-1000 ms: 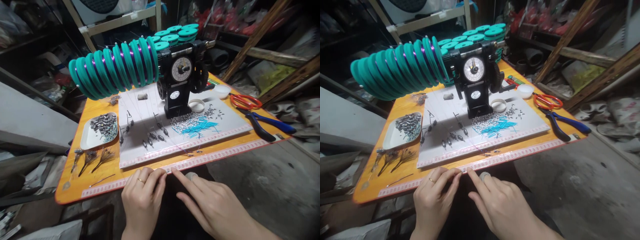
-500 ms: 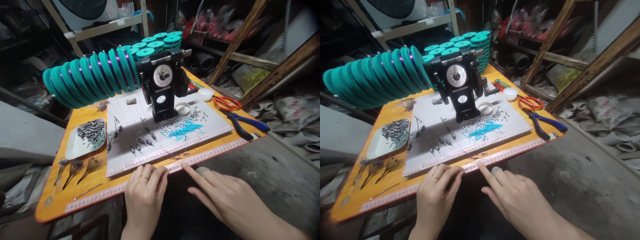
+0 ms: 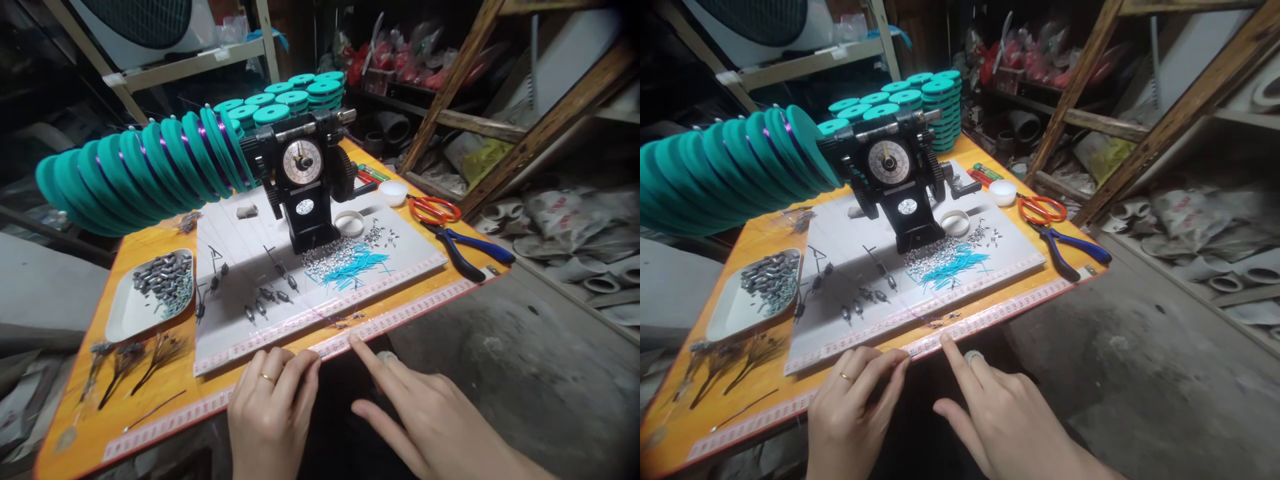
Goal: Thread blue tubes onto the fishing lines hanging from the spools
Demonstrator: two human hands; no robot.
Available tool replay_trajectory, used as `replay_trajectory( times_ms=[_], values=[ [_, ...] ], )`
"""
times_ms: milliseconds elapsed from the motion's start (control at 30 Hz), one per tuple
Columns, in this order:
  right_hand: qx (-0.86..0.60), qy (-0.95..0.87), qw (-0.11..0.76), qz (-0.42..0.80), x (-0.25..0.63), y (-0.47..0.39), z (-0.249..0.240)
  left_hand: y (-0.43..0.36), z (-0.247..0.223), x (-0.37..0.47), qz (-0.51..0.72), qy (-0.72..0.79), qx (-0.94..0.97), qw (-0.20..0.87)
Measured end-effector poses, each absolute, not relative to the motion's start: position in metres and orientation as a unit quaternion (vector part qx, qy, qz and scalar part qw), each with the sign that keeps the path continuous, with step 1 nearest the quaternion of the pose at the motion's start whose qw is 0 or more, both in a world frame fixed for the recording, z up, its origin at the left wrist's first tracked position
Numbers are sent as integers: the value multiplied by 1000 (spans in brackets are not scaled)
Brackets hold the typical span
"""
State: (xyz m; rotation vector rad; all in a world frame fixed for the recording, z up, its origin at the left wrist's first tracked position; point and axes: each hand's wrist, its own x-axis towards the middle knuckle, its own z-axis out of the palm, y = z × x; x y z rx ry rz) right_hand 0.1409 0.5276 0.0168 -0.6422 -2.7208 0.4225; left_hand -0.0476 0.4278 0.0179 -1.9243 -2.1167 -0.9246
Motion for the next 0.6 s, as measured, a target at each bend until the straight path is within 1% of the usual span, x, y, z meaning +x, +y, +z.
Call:
replay_trajectory(
  times_ms=[167,367,600],
  values=[
    [-243,-943,161,163,140,523,14,426,18,-52,-314,-702,-635,67],
    [-244,-943,178,137,140,522,10,412,24,-63,-309,-703,-636,76],
    [-238,-943,191,134,139,521,13,399,24,-68,-328,-716,-615,47]
  ],
)
